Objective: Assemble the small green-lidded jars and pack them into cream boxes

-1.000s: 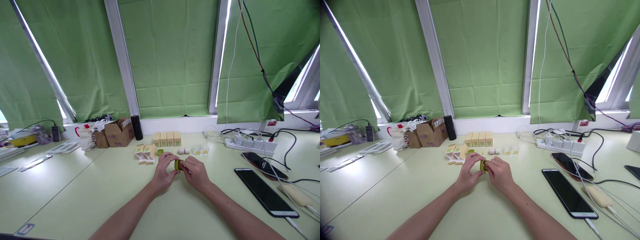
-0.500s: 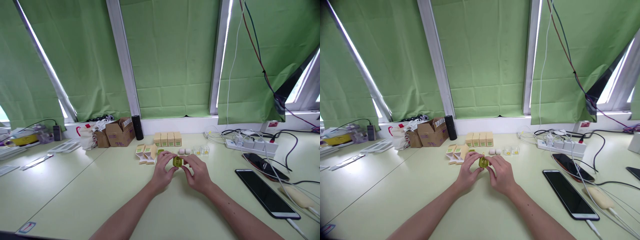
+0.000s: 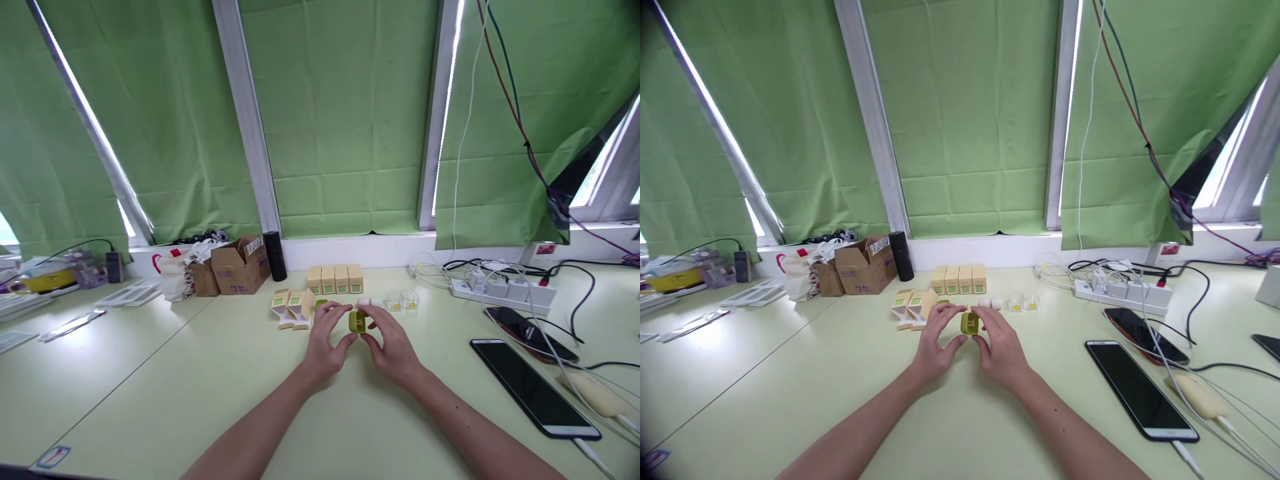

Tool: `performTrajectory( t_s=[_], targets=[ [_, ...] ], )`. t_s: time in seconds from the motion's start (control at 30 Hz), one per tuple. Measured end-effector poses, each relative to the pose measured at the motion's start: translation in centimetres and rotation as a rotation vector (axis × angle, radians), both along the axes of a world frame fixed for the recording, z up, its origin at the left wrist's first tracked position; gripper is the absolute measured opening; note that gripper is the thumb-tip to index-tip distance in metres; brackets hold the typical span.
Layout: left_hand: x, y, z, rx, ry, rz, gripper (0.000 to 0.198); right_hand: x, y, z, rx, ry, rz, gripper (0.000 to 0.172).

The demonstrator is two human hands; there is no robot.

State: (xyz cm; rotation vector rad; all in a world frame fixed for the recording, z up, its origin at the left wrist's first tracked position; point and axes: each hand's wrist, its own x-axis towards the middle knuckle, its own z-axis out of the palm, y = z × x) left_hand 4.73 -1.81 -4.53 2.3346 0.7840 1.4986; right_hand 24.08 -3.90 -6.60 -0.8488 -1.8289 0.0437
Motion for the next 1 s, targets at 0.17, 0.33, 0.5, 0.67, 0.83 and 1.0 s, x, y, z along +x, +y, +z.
performTrajectory(
  t_s=[0.17, 0.33, 0.5, 0.67, 0.83, 1.0],
  targets=[
    [0.01, 0.22, -0.08, -0.049, -0.028, 0.08, 0.023, -0.05, 0.02, 0.04, -0.048, 0.11, 0.033, 0.058],
    [0.34, 0.49, -0.54, -0.166, -0.008, 0.109, 0.011, -0.09, 0.28, -0.31, -0.045, 0.155, 0.056, 0.055],
    [0.63, 0.27, -0.47, -0.262, -0.011, 0.116, 0.011, -0.18, 0.5, -0.75, -0.053, 0.159, 0.064, 0.052],
    [0.67, 0.31, -0.31, -0.292, -0.037, 0.109, 0.016, -0.34, 0.39, -0.83, -0.044, 0.161, 0.077, 0.051],
    [0.73, 0.35, -0.21, -0.319, -0.056, 0.098, 0.018, -0.33, 0.39, -0.85, -0.04, 0.159, 0.075, 0.049],
    [0.78, 0.27, 0.01, -0.352, -0.062, 0.093, 0.019, -0.27, 0.54, -0.92, -0.044, 0.158, 0.076, 0.049]
  ],
)
